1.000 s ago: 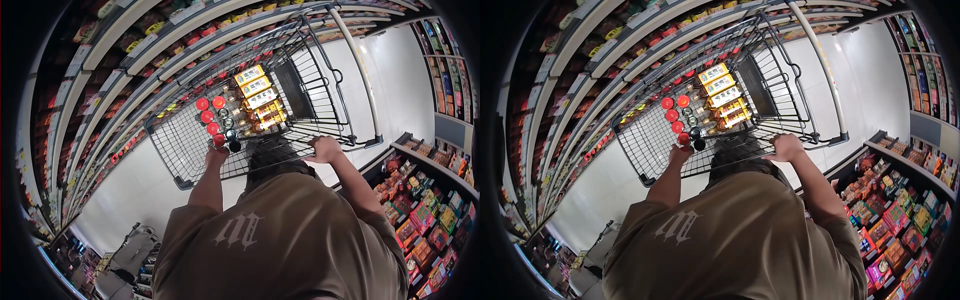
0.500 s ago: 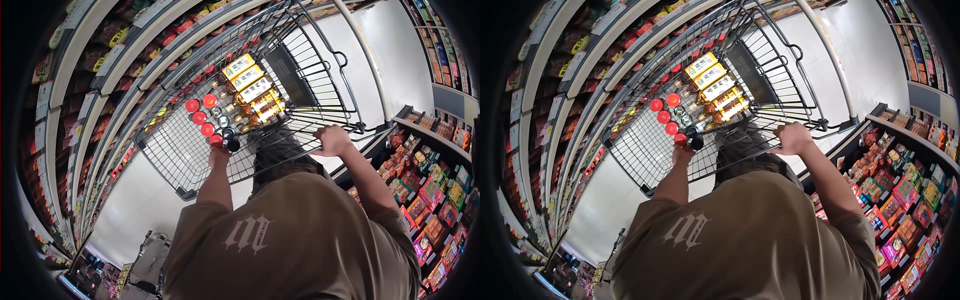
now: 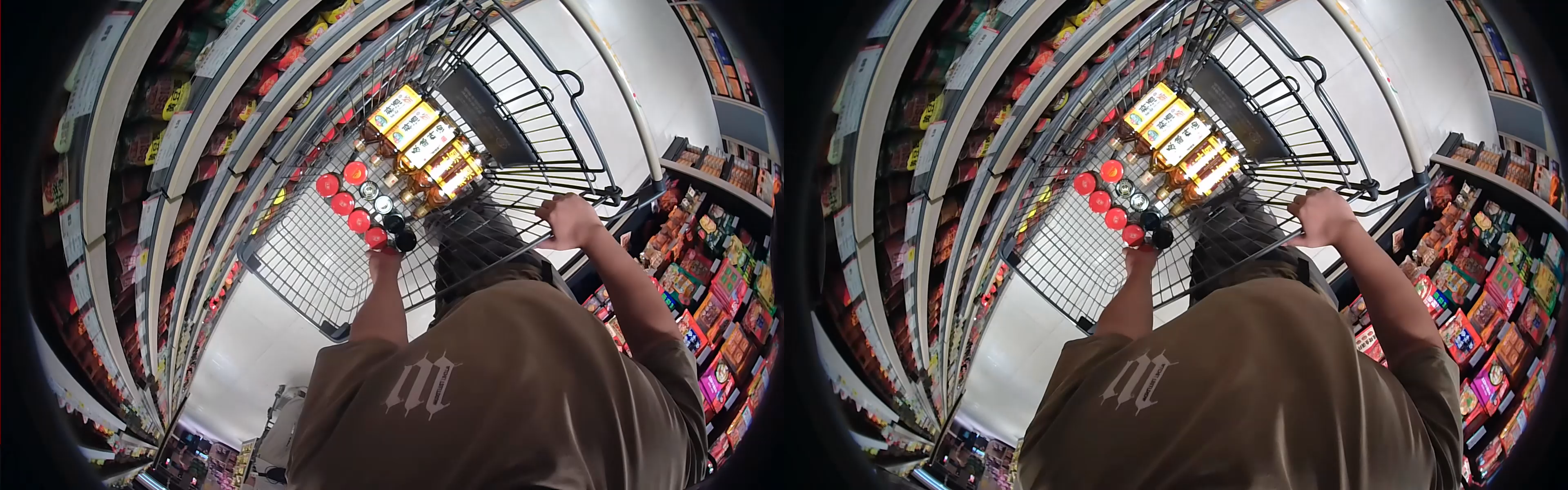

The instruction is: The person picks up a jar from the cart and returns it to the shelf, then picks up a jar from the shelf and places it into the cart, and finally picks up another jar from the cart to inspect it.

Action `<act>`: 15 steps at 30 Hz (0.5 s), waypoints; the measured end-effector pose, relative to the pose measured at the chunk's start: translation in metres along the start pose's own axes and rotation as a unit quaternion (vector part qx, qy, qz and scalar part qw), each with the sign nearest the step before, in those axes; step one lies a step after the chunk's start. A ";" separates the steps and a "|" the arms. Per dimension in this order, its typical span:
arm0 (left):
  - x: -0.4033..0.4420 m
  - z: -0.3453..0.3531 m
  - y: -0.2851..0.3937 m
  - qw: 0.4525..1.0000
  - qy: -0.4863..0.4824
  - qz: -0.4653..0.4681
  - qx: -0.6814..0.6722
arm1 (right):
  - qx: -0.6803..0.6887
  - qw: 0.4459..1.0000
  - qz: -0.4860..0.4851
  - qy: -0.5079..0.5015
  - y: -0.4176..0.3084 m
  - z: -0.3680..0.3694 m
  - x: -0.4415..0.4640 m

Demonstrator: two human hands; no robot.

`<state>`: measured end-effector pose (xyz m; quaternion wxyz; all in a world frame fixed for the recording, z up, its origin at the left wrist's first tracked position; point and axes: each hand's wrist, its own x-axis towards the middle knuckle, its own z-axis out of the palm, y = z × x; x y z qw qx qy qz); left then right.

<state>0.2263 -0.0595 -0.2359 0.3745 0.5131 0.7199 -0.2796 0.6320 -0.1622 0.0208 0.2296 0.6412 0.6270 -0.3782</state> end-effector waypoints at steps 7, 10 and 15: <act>0.031 -0.082 0.018 0.947 -0.303 0.047 0.091 | -0.023 1.000 0.001 0.006 0.000 0.001 0.000; 0.065 -0.133 0.032 0.956 -0.277 -0.006 0.094 | -0.020 1.000 0.001 -0.008 0.001 0.001 0.002; 0.129 -0.184 0.066 0.991 -0.123 -0.025 0.039 | -0.015 1.000 -0.001 -0.019 0.003 0.000 0.004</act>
